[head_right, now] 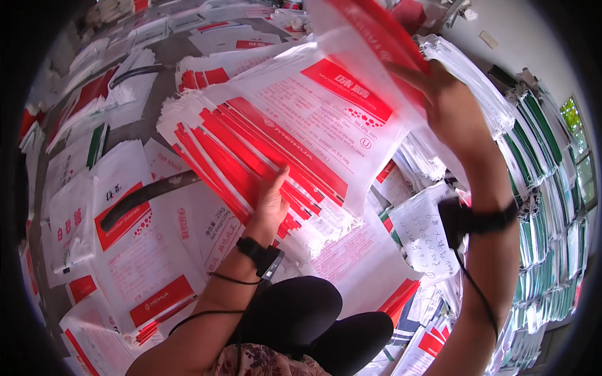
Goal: The person organizes printed packaging bags by hand, picking them up from a pile, aligning them, and placing them onto a stack.
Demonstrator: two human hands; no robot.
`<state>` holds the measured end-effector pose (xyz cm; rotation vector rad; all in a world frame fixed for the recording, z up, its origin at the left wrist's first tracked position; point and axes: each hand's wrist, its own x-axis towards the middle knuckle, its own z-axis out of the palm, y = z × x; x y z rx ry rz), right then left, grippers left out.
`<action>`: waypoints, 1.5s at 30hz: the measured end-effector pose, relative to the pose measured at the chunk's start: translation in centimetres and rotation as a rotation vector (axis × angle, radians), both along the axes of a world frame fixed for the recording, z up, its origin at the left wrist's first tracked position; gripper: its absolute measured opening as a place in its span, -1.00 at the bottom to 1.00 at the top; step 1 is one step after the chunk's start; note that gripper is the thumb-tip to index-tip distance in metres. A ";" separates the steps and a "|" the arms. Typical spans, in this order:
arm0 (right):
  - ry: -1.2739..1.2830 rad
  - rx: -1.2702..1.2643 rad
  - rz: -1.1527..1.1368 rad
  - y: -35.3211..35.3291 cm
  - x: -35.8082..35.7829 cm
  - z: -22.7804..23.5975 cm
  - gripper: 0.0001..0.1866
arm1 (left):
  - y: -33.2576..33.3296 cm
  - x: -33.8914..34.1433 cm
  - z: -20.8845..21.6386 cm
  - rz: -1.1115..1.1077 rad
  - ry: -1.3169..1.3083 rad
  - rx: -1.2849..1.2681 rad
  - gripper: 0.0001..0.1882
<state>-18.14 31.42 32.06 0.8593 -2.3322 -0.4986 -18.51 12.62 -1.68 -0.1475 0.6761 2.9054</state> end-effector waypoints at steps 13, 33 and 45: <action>-0.418 -0.308 -0.268 -5.6 3.8 -23.6 -0.71 | -0.8 0.4 -1.3 0.093 -0.015 -0.049 -0.36; -0.019 -0.151 -0.596 6.7 2.3 -1.0 -0.15 | -1.2 1.0 5.0 0.140 -0.187 -0.388 -0.49; 0.377 -0.229 -0.787 19.0 24.2 13.5 -0.55 | -13.3 -3.3 1.5 0.402 0.099 -1.238 -0.16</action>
